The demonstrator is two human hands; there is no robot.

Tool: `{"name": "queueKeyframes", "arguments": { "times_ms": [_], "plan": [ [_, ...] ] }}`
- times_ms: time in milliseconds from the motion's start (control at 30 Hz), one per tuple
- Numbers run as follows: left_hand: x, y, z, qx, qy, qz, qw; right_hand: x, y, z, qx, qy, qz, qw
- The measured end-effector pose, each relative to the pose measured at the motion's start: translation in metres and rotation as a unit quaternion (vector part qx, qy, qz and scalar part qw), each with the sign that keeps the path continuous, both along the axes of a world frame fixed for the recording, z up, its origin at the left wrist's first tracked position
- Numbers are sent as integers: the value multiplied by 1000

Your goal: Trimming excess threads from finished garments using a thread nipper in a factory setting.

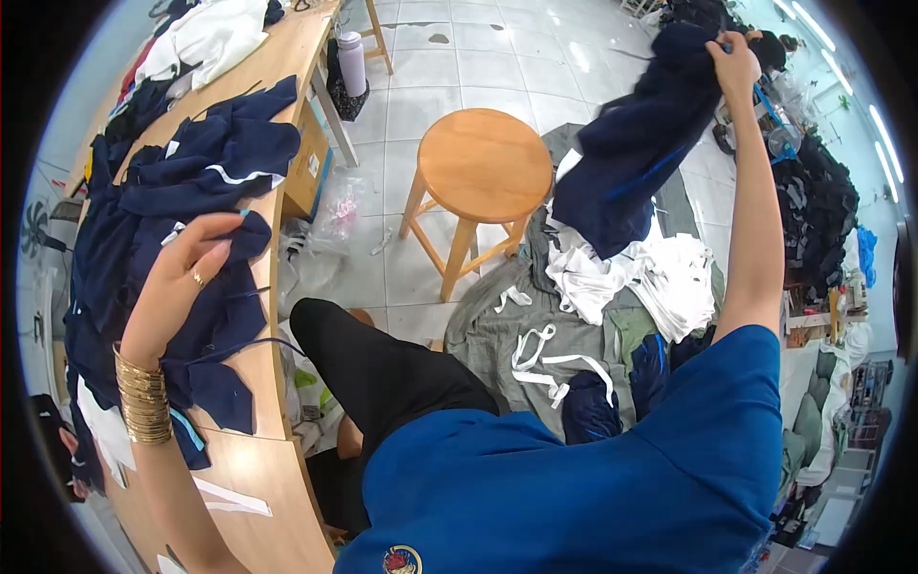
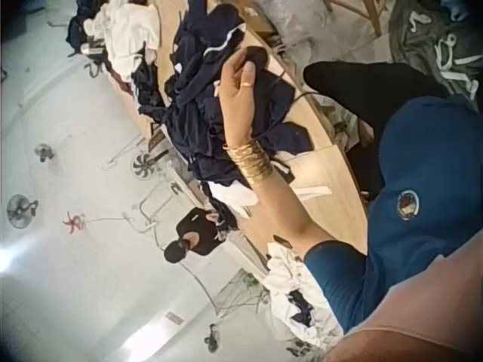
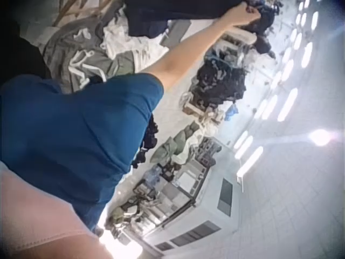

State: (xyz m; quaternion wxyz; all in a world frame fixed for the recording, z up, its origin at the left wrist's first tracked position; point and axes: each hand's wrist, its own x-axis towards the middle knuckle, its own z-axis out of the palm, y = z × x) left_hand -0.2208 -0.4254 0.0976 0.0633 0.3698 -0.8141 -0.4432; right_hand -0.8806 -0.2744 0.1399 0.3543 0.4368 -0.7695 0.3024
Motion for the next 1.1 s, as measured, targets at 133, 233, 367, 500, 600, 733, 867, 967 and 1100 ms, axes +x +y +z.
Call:
{"name": "queueKeyframes", "arguments": {
  "times_ms": [133, 233, 367, 500, 600, 733, 867, 967, 1100],
  "plan": [
    [33, 4, -14, 18, -44, 74, 996, -69, 41, -12, -136, -86, -4, 987],
    [67, 30, -18, 56, -67, 178, 980, -83, 69, -95, -189, -209, -37, 959],
    [120, 60, -44, 84, -32, 267, 960, -122, 185, -249, 174, -219, -401, 872],
    [208, 117, -87, 53, 3, 410, 910, -54, 247, -427, 508, -150, -250, 810],
    [284, 189, -91, -53, -66, 501, 861, 124, 165, -508, 542, -682, -72, 486],
    [299, 240, -105, -121, -316, 518, 786, 233, 88, -393, 694, -594, 214, 346],
    [342, 285, -208, -172, -113, 668, 715, 275, 0, -320, 716, -487, 298, 402],
    [305, 275, -241, -252, -209, 657, 680, 326, -48, -263, 638, -540, 303, 457],
    [276, 262, -214, -166, -278, 687, 651, 415, -93, -234, 565, -515, 430, 480]
  ]
}}
